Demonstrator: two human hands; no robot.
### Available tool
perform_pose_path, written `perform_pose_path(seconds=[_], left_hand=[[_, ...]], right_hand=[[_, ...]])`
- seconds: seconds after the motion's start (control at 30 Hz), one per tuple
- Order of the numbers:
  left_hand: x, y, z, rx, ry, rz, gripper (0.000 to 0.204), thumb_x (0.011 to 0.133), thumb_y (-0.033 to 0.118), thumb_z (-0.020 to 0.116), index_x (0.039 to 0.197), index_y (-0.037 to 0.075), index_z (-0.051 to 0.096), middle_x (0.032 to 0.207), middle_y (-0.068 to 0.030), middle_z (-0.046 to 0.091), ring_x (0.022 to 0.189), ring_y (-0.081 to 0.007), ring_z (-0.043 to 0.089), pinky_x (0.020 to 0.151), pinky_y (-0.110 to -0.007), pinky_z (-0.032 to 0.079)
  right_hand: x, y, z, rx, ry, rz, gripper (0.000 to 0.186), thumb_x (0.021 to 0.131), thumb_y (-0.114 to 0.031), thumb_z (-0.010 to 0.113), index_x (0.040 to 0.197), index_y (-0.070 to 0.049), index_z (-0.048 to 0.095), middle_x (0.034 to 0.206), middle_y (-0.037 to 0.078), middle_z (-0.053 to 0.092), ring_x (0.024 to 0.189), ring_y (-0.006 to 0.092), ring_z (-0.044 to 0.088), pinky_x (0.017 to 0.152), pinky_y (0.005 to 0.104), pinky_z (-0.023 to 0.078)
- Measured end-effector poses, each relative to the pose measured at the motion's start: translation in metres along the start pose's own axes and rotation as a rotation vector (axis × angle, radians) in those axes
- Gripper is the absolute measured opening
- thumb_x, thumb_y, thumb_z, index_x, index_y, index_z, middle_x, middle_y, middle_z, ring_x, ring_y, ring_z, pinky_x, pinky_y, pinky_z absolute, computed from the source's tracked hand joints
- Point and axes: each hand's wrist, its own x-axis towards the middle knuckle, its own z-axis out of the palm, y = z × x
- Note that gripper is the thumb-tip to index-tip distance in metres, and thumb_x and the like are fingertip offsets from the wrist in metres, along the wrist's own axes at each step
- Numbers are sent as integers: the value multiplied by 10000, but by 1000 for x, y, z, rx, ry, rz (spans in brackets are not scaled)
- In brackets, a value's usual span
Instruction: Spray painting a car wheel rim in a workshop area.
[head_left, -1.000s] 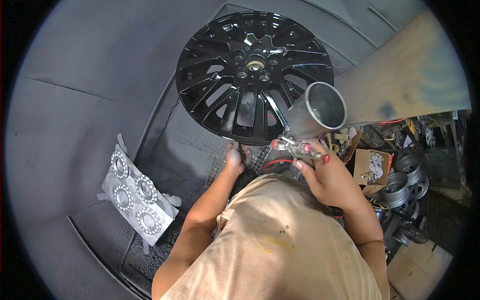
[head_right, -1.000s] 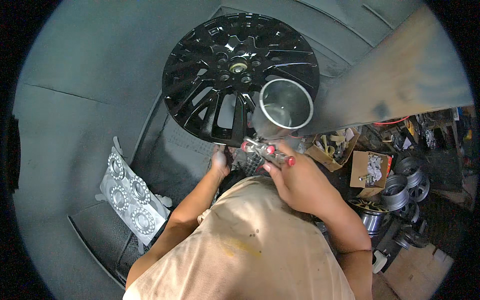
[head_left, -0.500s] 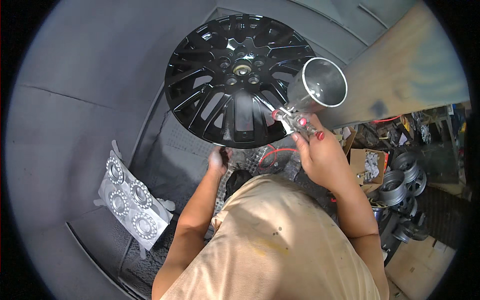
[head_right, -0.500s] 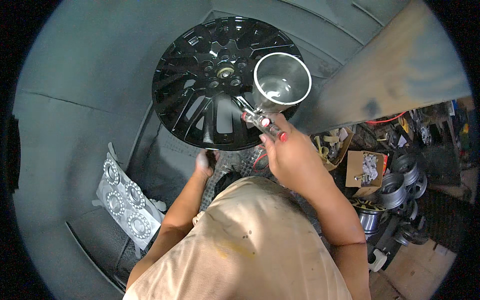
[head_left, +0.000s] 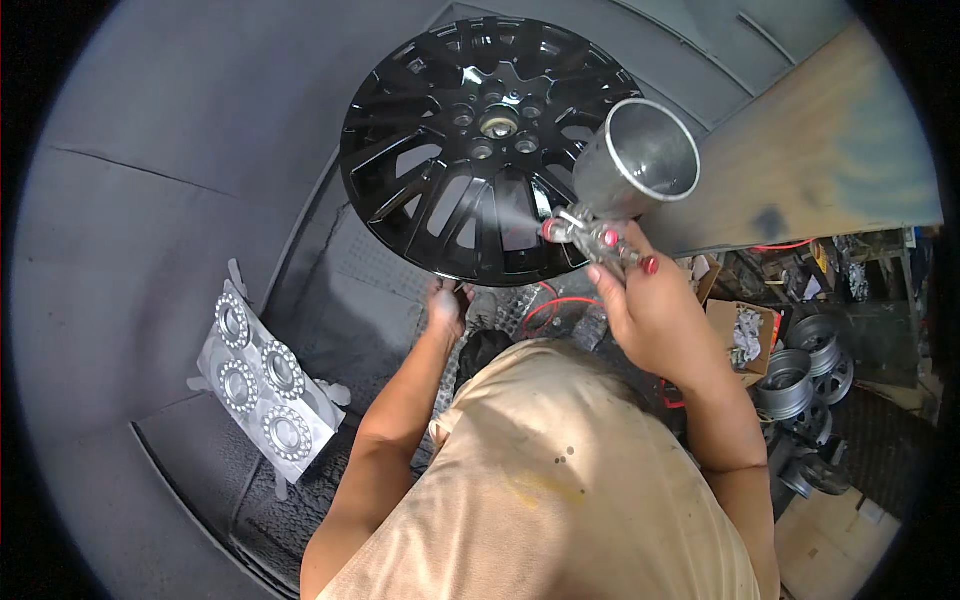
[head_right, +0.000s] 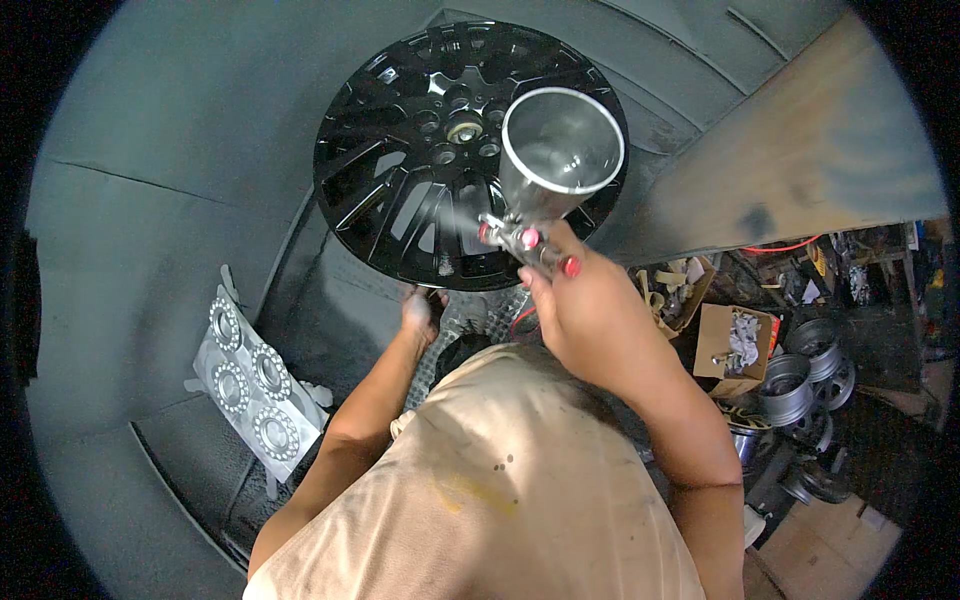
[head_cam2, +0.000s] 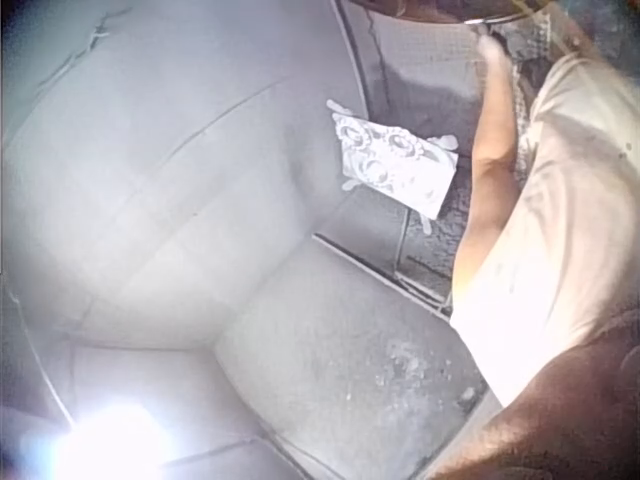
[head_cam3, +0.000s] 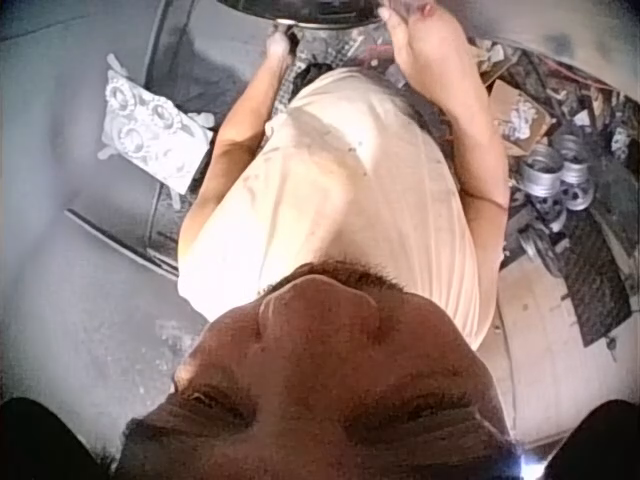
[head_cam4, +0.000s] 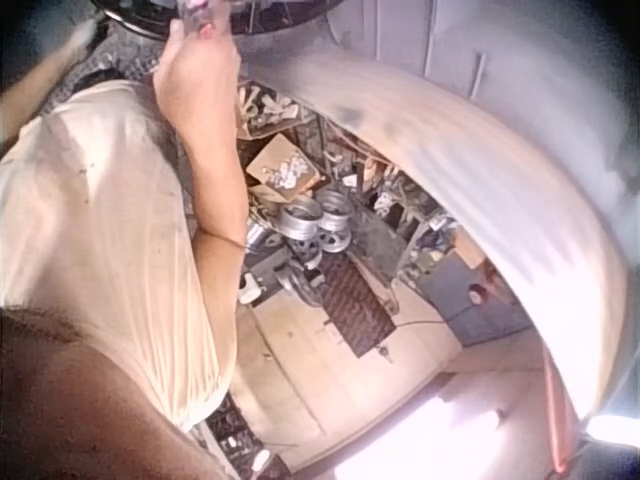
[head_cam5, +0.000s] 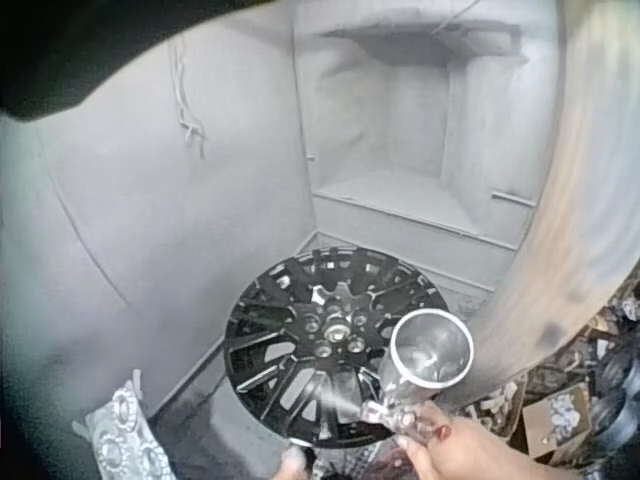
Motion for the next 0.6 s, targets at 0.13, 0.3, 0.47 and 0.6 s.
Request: perform_pose_path(seconds=[0.13,0.3,0.47,0.6], left_hand=[[0,-15,1,-29,-16,-50,240,1031,157,501,1266,108,495,1084,-72,635,891,-219,652,736,-325,572],[-7,-35,7,-67,-1,-109,261,1031,118,482,1288,70,476,1099,-105,630,915,-250,669,760,-345,599],[-27,-26,25,105,-141,-206,212,1021,124,535,1201,13,546,1099,-142,659,963,-258,686,808,-349,590],[-29,-26,18,203,-237,-256,185,1012,144,566,1119,2,612,1108,-146,688,976,-255,699,790,-323,583]], right_hand=[[-14,-3,3,2,-70,-111,259,953,-90,572,1171,49,548,1090,251,603,837,452,632,735,493,515],[-24,-6,7,43,-260,-43,233,969,-131,568,1107,55,589,1162,220,569,876,437,631,753,499,512],[-17,3,22,9,-89,-49,253,970,-150,575,1111,58,598,1124,233,588,810,442,639,745,509,515],[-10,7,11,-109,87,-58,275,965,-131,577,1163,60,568,1114,263,591,856,451,637,740,516,519]])
